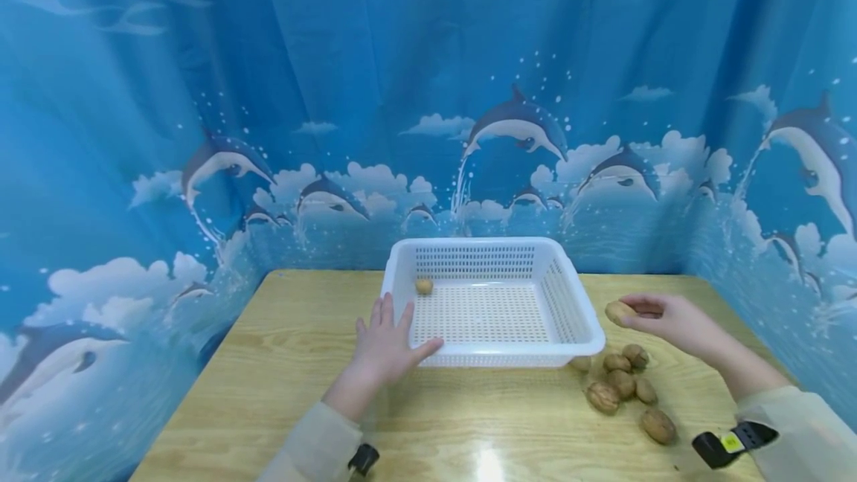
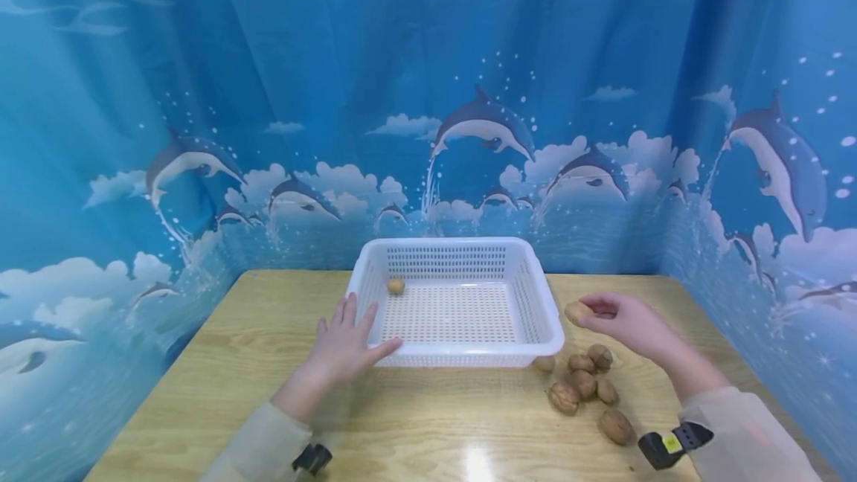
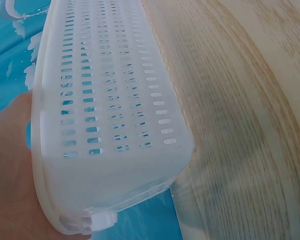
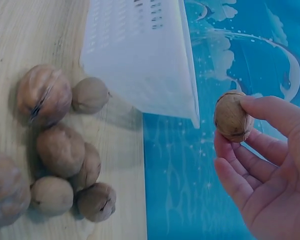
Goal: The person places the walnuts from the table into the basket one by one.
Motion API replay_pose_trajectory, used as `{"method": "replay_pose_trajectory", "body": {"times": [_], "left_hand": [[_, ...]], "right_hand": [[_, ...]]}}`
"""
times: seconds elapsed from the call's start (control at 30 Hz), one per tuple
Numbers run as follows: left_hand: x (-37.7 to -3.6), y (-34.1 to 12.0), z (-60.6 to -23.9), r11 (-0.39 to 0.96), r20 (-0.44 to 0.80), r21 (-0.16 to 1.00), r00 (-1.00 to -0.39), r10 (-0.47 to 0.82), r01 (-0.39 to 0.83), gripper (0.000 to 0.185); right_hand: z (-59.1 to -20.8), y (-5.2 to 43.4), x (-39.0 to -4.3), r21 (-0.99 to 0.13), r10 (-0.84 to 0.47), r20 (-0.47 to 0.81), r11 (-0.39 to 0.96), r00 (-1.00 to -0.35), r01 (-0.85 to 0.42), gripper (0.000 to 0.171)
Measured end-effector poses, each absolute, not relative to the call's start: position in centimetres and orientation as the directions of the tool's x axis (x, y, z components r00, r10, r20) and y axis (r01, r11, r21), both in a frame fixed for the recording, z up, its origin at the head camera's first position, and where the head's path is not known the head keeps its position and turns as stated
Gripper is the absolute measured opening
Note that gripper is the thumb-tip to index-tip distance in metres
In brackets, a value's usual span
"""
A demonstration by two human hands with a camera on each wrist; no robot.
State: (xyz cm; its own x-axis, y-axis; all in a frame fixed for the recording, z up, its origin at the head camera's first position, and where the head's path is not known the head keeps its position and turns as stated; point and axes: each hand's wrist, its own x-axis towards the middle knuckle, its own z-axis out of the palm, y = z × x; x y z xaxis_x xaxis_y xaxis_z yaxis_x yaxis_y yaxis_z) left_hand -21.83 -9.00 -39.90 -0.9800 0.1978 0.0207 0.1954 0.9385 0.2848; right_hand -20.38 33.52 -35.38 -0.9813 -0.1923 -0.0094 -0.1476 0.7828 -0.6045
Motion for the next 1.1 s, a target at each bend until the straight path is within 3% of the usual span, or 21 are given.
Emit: {"method": "replay_pose_trajectory", "body": {"times": [1.1], "left_hand": [[-22.0, -9.0, -40.2, 0.94, 0.012, 0.286, -0.982, 0.189, 0.184, 0.096]], "right_hand": [[-34.0, 26.5, -26.3, -0.721, -0.249, -0.07, 0.682, -0.966, -0.123, 0.071]]}}
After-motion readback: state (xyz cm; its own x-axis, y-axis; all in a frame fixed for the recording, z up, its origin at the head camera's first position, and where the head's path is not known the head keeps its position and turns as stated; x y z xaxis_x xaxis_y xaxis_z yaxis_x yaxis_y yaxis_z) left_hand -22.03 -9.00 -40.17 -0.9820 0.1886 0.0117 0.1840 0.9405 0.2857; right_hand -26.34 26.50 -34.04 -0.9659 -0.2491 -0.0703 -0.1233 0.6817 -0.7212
